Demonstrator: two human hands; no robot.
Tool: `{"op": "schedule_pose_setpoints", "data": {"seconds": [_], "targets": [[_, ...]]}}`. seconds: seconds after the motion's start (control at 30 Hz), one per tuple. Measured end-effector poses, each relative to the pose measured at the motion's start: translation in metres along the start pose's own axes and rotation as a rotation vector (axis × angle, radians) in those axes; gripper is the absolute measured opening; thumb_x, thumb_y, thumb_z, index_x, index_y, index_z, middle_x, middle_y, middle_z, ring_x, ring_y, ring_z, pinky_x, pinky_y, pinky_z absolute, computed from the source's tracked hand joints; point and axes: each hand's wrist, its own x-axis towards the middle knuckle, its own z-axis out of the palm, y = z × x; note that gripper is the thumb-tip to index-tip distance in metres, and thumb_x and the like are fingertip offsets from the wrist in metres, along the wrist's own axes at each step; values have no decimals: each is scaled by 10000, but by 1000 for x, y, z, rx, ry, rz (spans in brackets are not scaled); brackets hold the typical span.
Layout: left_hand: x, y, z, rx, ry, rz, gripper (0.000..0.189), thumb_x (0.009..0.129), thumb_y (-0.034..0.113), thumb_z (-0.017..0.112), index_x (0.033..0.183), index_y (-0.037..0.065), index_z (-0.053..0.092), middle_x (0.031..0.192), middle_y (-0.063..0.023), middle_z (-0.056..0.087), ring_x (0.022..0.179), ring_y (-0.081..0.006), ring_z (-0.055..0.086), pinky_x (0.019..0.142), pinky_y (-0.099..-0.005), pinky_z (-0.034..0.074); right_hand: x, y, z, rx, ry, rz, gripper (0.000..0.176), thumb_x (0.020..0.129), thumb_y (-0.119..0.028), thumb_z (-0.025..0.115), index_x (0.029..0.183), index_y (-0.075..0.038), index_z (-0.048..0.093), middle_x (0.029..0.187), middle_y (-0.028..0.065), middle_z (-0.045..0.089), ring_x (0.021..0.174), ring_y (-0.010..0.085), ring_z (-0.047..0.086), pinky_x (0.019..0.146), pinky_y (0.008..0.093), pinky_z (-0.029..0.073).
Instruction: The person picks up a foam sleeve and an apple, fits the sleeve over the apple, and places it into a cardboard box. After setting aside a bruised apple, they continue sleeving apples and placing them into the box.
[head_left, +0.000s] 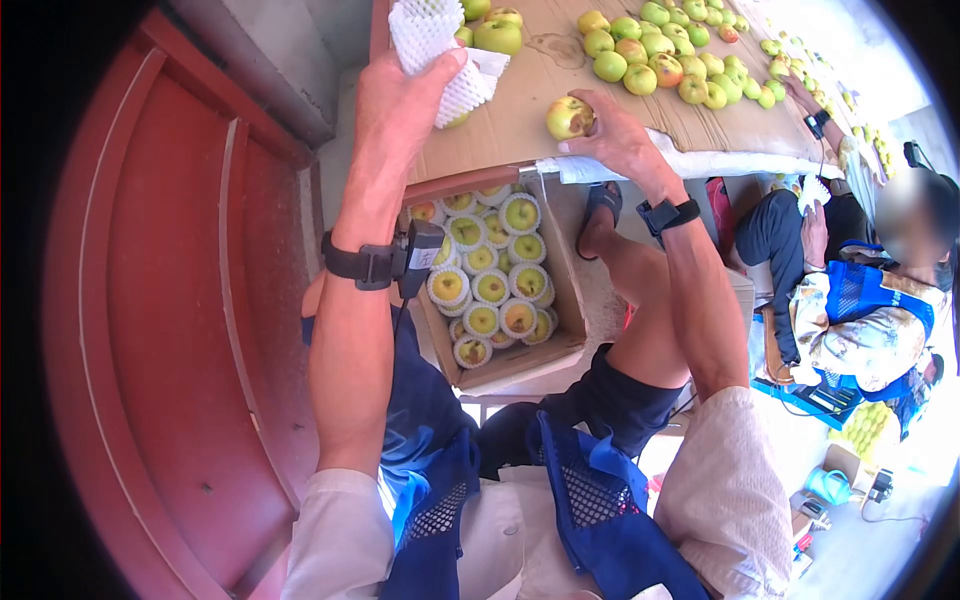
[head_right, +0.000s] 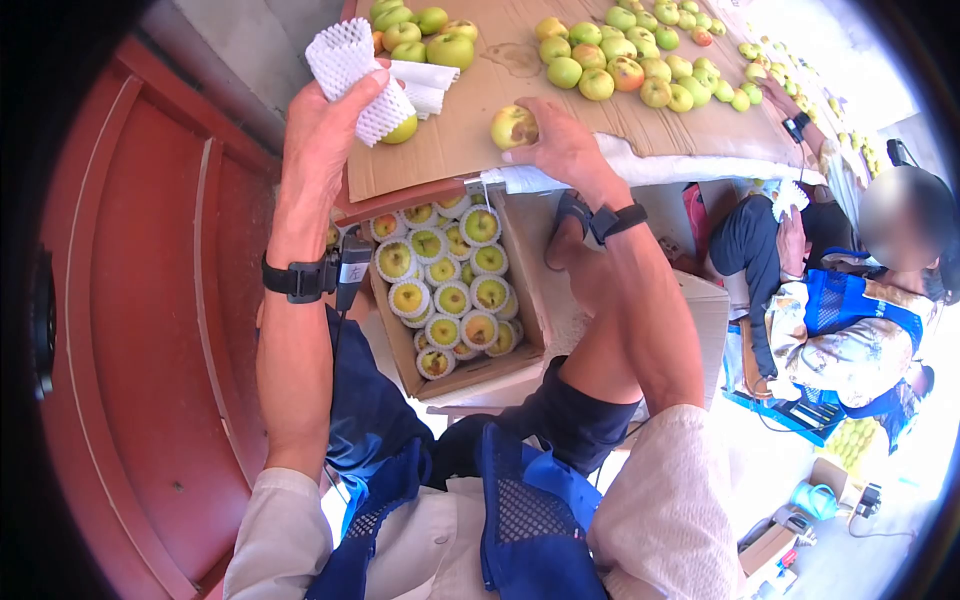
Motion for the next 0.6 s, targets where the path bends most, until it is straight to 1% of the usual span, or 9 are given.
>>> {"op": "schedule_pose_setpoints", "data": {"seconds": [0.1, 0.13, 0.17, 0.2, 0.33, 0.4, 0.43, 0.5, 0.6], "targets": [[-1, 0, 1, -32, 11, 4, 326, 901, 172, 741, 1173, -6, 749, 1075, -98, 770, 969, -168, 732, 870, -314, 565, 2, 4, -2, -10, -21, -19, 807, 763, -310, 857, 1447, -57, 510, 1267, 199, 643, 1181, 331, 629, 1001, 403, 504], [-1, 0, 0, -39, -5, -3, 355, 925, 165, 733, 1221, -31, 709, 1099, -111, 757, 994, -177, 723, 896, -316, 560, 2, 4, -3, -10, -20, -18, 807, 763, -310, 857, 1447, -57, 510, 1267, 199, 643, 1181, 331, 629, 1001, 403, 504], [-1, 1, 0, -45, -20, -11, 387, 950, 159, 724, 1268, -55, 669, 1124, -125, 744, 1019, -185, 714, 922, -317, 556, 2, 4, -4, 36, -55, 10, 791, 781, -282, 855, 1462, -76, 509, 1289, 170, 618, 1148, 297, 622, 993, 387, 506], [-1, 0, 0, -43, -22, -12, 387, 950, 159, 724, 1268, -55, 669, 1124, -125, 744, 1019, -185, 714, 922, -317, 556, 2, 4, -5, 81, -89, 37, 778, 798, -254, 853, 1476, -96, 507, 1312, 142, 594, 1115, 263, 616, 984, 371, 509], [-1, 0, 1, -6, -37, -13, 391, 950, 156, 723, 1271, -58, 663, 1121, -129, 744, 1015, -190, 718, 915, -319, 561, 1, 8, -1, 103, -45, -2, 782, 793, -252, 859, 1479, -109, 510, 1264, 141, 625, 1068, 257, 630, 953, 376, 524], [-1, 0, 2, -2, -50, -14, 392, 950, 154, 722, 1273, -59, 661, 1120, -132, 744, 1012, -192, 719, 912, -320, 562, -1, 3, -1, 114, -35, 37, 794, 774, -278, 855, 1467, -95, 514, 1261, 209, 666, 1128, 345, 656, 976, 414, 519], [-2, 0, 2, 11, -54, -16, 395, 951, 157, 720, 1274, -62, 657, 1118, -139, 743, 1012, -194, 719, 912, -320, 562, -2, 4, -2, 114, -32, 37, 794, 774, -278, 855, 1467, -95, 514, 1261, 209, 666, 1128, 345, 656, 976, 414, 519], [-2, -1, 2, 27, -60, -14, 399, 952, 160, 718, 1275, -64, 654, 1117, -146, 742, 1012, -195, 719, 911, -321, 562, -3, 5, -2, 82, -22, 1, 771, 805, -237, 855, 1480, -105, 505, 1172, 130, 684, 992, 252, 656, 909, 383, 544], [-3, 0, 3, -46, -96, -38, 410, 956, 163, 709, 1279, -80, 638, 1119, -160, 738, 1021, -200, 714, 916, -323, 559, -6, 8, -4, 53, -29, -8, 778, 816, -223, 846, 1498, -113, 487, 1195, 139, 686, 997, 251, 664, 909, 381, 544]]}}
